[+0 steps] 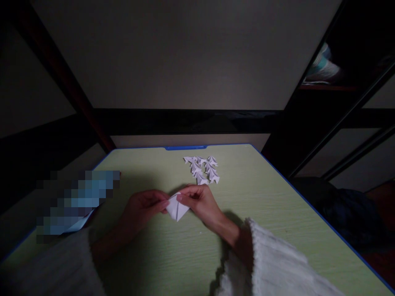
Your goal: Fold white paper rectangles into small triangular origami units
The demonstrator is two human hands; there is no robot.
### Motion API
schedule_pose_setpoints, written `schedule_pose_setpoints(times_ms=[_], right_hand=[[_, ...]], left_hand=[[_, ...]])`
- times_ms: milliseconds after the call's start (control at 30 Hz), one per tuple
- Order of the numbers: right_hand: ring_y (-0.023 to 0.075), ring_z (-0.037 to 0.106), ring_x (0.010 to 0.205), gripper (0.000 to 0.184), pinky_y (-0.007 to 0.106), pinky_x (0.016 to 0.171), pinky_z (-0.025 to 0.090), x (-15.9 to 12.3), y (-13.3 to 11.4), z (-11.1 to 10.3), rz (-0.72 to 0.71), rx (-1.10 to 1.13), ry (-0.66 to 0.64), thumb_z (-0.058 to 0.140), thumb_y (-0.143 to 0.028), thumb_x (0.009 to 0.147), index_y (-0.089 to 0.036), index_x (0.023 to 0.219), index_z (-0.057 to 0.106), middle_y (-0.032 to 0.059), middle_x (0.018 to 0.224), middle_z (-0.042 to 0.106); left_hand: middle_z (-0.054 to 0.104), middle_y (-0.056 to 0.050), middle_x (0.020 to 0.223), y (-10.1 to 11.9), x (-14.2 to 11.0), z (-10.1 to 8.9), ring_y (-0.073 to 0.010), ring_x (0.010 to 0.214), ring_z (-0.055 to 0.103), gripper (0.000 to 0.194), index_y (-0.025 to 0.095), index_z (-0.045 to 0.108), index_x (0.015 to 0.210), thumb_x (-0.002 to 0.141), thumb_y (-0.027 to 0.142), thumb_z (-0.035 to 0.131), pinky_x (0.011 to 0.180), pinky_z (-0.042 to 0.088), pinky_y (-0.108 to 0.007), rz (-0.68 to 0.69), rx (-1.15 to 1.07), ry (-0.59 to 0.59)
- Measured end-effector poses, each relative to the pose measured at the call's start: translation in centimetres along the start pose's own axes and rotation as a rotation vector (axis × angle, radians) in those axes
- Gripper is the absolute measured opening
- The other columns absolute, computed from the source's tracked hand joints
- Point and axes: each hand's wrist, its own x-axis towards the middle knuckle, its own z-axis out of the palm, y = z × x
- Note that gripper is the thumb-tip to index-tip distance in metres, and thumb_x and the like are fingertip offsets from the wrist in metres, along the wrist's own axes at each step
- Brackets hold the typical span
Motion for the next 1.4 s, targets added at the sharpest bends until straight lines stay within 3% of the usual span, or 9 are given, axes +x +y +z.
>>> schedule_pose_setpoints(times_ms=[233,533,733,867,967,1100,1400], right_hand=[[0.0064,0.048,0.050,0.006,0.021,0.049,0.033,-0.06,-0.09,0.10,-0.014,-0.025,-0.033,0.063,-0.017,0.063,-0.013,0.059,0.067,-0.0001,0.056,0.059],[0.0062,0.050,0.050,0.004,0.020,0.049,0.035,-0.10,-0.29,0.25,0.016,-0.072,-0.029,0.065,-0.017,0.059,-0.013,0.061,0.065,-0.0006,0.057,0.060],[0.0044,0.043,0.042,0.010,0.018,0.042,0.030,-0.29,-0.47,0.63,0.020,-0.164,-0.020,0.064,-0.018,0.059,-0.012,0.054,0.058,-0.0041,0.048,0.052],[0.0046,0.040,0.042,0.015,0.019,0.041,0.028,-0.33,-0.30,0.61,-0.042,-0.208,0.008,0.062,-0.020,0.061,-0.013,0.052,0.053,-0.0050,0.047,0.048],[0.0055,0.040,0.044,0.015,0.019,0.042,0.029,-0.38,-0.16,0.42,-0.107,-0.200,0.039,0.062,-0.022,0.063,-0.013,0.055,0.053,-0.0047,0.048,0.047],[0.0066,0.041,0.047,0.014,0.021,0.044,0.031,-0.44,-0.06,0.23,-0.182,-0.210,0.048,0.062,-0.024,0.063,-0.014,0.057,0.055,-0.0036,0.053,0.046],[0.0076,0.038,0.049,0.014,0.021,0.046,0.030,-0.49,0.05,0.30,-0.265,-0.297,0.063,0.060,-0.023,0.066,-0.015,0.057,0.055,-0.0031,0.056,0.043]], left_hand=[[0.057,0.004,0.045,0.49,-0.15,0.09,-0.0069,0.043,0.052,0.006,0.013,0.057,0.052,0.058,0.012,0.059,0.046,0.042,-0.016,-0.004,0.033,0.031],[0.057,0.003,0.049,0.07,-0.06,-0.12,-0.0067,0.043,0.051,0.006,0.013,0.055,0.052,0.057,0.012,0.058,0.044,0.041,-0.017,0.033,0.049,0.022],[0.056,0.002,0.049,0.20,-0.28,0.23,-0.0075,0.044,0.051,0.009,0.013,0.054,0.049,0.057,0.011,0.057,0.045,0.041,-0.018,0.034,0.088,0.017],[0.057,0.002,0.054,0.08,-0.39,0.43,-0.0083,0.048,0.053,0.004,0.013,0.054,0.060,0.059,0.014,0.058,0.046,0.042,-0.018,0.035,0.041,-0.006],[0.060,0.000,0.063,-0.03,-0.31,0.50,-0.0104,0.052,0.055,0.016,0.014,0.056,0.073,0.059,0.018,0.060,0.044,0.043,-0.018,0.004,0.002,-0.032],[0.060,0.000,0.055,0.10,-0.15,0.57,-0.0085,0.047,0.050,0.011,0.012,0.061,0.061,0.061,0.022,0.056,0.044,0.041,-0.018,-0.013,0.087,-0.072],[0.056,0.002,0.045,0.11,-0.22,0.47,-0.0084,0.044,0.046,0.016,0.013,0.061,0.051,0.062,0.024,0.056,0.045,0.034,-0.018,0.006,0.232,0.020]])
